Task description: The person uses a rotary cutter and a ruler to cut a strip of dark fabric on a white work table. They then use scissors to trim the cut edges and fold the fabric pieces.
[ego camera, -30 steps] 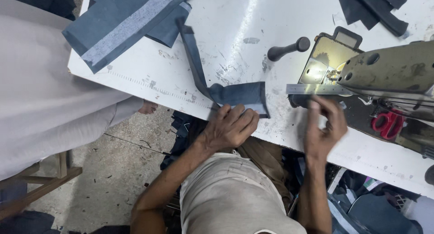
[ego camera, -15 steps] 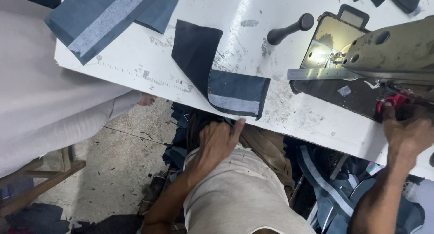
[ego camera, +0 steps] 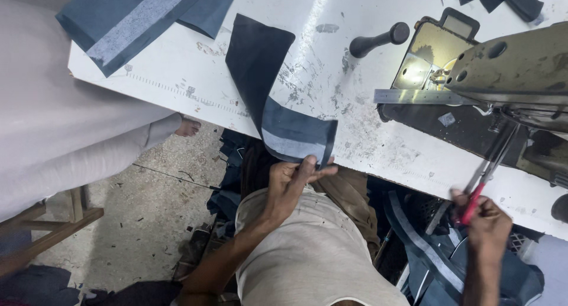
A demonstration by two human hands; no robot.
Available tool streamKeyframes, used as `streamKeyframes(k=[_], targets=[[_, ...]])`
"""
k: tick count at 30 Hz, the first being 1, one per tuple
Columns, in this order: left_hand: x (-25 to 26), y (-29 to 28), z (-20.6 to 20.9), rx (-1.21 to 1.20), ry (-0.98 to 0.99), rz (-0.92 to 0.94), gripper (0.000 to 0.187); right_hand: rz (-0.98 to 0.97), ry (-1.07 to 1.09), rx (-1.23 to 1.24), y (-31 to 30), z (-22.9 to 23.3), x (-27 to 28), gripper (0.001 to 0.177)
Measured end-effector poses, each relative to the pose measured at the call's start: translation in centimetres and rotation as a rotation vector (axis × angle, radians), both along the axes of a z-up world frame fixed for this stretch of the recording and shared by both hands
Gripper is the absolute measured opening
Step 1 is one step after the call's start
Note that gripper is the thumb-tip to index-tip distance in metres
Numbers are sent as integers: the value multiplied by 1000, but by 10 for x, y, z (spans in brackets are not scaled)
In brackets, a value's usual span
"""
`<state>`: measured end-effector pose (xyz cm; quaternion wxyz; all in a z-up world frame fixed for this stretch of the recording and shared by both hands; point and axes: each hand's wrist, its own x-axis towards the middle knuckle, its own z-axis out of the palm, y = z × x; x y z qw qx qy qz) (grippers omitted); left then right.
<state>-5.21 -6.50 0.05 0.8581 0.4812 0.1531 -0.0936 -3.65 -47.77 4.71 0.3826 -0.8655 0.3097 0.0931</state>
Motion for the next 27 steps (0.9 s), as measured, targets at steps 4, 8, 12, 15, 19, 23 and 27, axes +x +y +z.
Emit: streamKeyframes(k=[4, 8, 12, 15, 19, 23, 27], targets=[[32, -10, 12, -59, -132, 163, 32, 393, -306, -226, 68, -10, -41, 27], [51, -16, 17, -26, -76, 195, 26, 766, -307, -353, 122, -3, -33, 65], [52, -19, 19, -62, -71, 290, 16, 959, -338, -492, 164, 12, 3, 72], [53, -20, 20, -30, -26, 293, 14, 1008, -345, -614, 176, 18, 26, 70], [54, -15, 20, -55, -51, 297, 15, 1002, -391, -659, 175, 14, 37, 59], [61, -17, 18, -154, -29, 293, 18, 1010, -516, -689, 162, 6, 39, 50], [60, -20, 13, -276, 16, 280, 22, 1020, -455, -696, 155, -2, 36, 48]])
